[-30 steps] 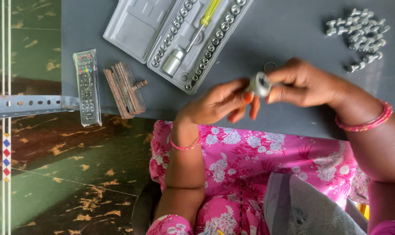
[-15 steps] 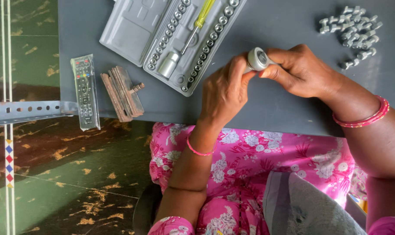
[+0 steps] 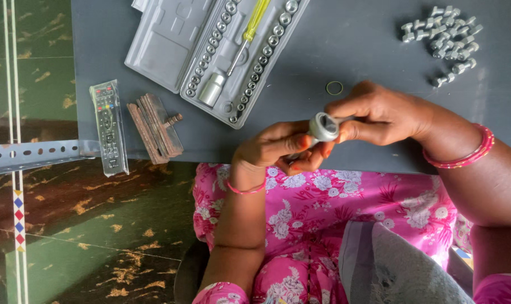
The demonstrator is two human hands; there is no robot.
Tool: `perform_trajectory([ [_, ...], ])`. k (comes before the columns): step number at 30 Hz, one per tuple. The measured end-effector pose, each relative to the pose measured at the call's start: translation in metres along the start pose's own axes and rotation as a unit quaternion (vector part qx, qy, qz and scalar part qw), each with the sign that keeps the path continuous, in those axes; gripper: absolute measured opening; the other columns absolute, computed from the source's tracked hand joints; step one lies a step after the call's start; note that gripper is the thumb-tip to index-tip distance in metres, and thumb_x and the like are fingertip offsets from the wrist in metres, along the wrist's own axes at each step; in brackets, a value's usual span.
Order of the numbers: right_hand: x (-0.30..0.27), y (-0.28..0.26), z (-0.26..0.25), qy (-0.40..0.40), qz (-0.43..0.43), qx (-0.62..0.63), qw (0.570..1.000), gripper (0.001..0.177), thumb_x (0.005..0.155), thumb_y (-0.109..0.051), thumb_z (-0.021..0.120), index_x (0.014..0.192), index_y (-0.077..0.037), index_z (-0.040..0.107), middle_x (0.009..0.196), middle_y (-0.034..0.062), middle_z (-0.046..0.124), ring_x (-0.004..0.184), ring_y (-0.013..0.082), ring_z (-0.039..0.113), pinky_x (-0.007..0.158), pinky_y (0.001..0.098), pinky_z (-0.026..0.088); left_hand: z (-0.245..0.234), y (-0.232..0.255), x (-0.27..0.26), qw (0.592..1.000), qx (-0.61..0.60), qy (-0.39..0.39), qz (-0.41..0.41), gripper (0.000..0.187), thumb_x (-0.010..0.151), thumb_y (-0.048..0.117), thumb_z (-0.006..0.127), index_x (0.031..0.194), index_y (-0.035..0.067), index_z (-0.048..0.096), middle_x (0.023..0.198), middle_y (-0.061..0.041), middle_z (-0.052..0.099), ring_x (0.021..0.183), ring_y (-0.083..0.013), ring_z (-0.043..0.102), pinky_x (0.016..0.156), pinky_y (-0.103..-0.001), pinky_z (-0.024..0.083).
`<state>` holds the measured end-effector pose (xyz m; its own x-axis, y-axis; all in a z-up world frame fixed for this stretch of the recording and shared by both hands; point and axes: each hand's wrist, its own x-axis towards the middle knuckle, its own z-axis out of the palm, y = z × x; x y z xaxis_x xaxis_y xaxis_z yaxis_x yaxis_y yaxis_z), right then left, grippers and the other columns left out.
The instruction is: The person selects socket bits from a case, attaches one to a screwdriver, and then assembles a ratchet with a socket. They test the ratchet mechanism and place the assembled tools back into the case.
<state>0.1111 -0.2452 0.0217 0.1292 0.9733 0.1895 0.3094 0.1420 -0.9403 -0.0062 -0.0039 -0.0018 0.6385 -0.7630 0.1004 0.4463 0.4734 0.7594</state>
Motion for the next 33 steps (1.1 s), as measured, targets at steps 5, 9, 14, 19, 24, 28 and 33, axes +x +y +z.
perform_trajectory([
  [5,-0.006,0.004,-0.005,0.094,0.082,-0.124,0.984,0.027,0.099,-0.029,0.062,0.103,-0.005,0.072,0.086,0.0076,0.077,0.071,0.0206,0.074,0.064,0.0315,0.054,0.007,-0.012,0.012,0.951,0.229,0.188,0.090,0.032,0.122,0.029,0.044,0.126,0.000,0.056,0.081,0.000,0.050,0.066,-0.0089,0.042,0.059,-0.024,0.036],
  [9,0.002,0.012,0.004,0.184,0.155,-0.123,0.963,0.031,0.104,-0.032,0.059,0.111,-0.003,0.069,0.087,0.0091,0.074,0.075,0.0163,0.071,0.068,0.0313,0.055,0.018,-0.012,0.033,0.683,0.588,0.404,0.157,0.021,0.114,0.020,0.053,0.128,0.005,0.055,0.101,-0.008,0.071,0.091,-0.0244,0.072,0.076,-0.035,0.057],
  [14,0.006,0.010,0.003,0.205,0.164,-0.128,0.957,0.032,0.104,-0.030,0.059,0.117,-0.002,0.068,0.091,0.0097,0.075,0.080,0.0151,0.069,0.072,0.0315,0.055,0.016,-0.015,0.049,0.519,0.691,0.462,0.197,0.024,0.106,0.012,0.060,0.130,0.008,0.055,0.105,-0.010,0.069,0.089,-0.0291,0.070,0.077,-0.038,0.054],
  [19,0.004,0.001,0.004,0.129,0.111,-0.064,0.983,0.027,0.104,-0.029,0.059,0.111,-0.004,0.070,0.095,0.0061,0.078,0.088,0.0163,0.075,0.078,0.0311,0.059,-0.001,-0.005,0.013,0.886,0.355,0.271,0.124,0.021,0.112,0.018,0.054,0.127,0.005,0.058,0.097,-0.005,0.071,0.076,-0.0123,0.061,0.069,-0.028,0.052],
  [24,0.009,-0.004,0.008,0.025,0.075,-0.093,0.993,0.022,0.099,-0.027,0.063,0.102,-0.006,0.070,0.088,0.0025,0.081,0.079,0.0150,0.079,0.069,0.0286,0.059,-0.016,-0.009,0.002,0.990,0.127,0.021,0.059,0.031,0.114,0.033,0.052,0.126,0.005,0.056,0.099,-0.002,0.064,0.070,-0.0064,0.045,0.064,-0.023,0.042],
  [28,0.001,0.002,0.006,0.080,0.096,-0.065,0.990,0.025,0.098,-0.024,0.067,0.111,-0.003,0.064,0.090,0.0050,0.076,0.084,0.0135,0.077,0.073,0.0275,0.059,-0.025,-0.023,0.010,0.994,0.086,0.051,0.048,0.034,0.118,0.037,0.046,0.120,0.004,0.055,0.084,0.003,0.050,0.066,-0.0047,0.037,0.058,-0.022,0.034],
  [33,-0.006,0.016,0.006,0.183,0.176,-0.135,0.958,0.039,0.101,-0.022,0.066,0.131,0.000,0.053,0.099,0.0065,0.071,0.090,0.0135,0.069,0.077,0.0282,0.056,-0.017,-0.028,0.025,0.854,0.399,0.258,0.211,0.027,0.117,0.026,0.049,0.128,0.003,0.054,0.100,-0.005,0.060,0.086,-0.0233,0.058,0.075,-0.038,0.052],
])
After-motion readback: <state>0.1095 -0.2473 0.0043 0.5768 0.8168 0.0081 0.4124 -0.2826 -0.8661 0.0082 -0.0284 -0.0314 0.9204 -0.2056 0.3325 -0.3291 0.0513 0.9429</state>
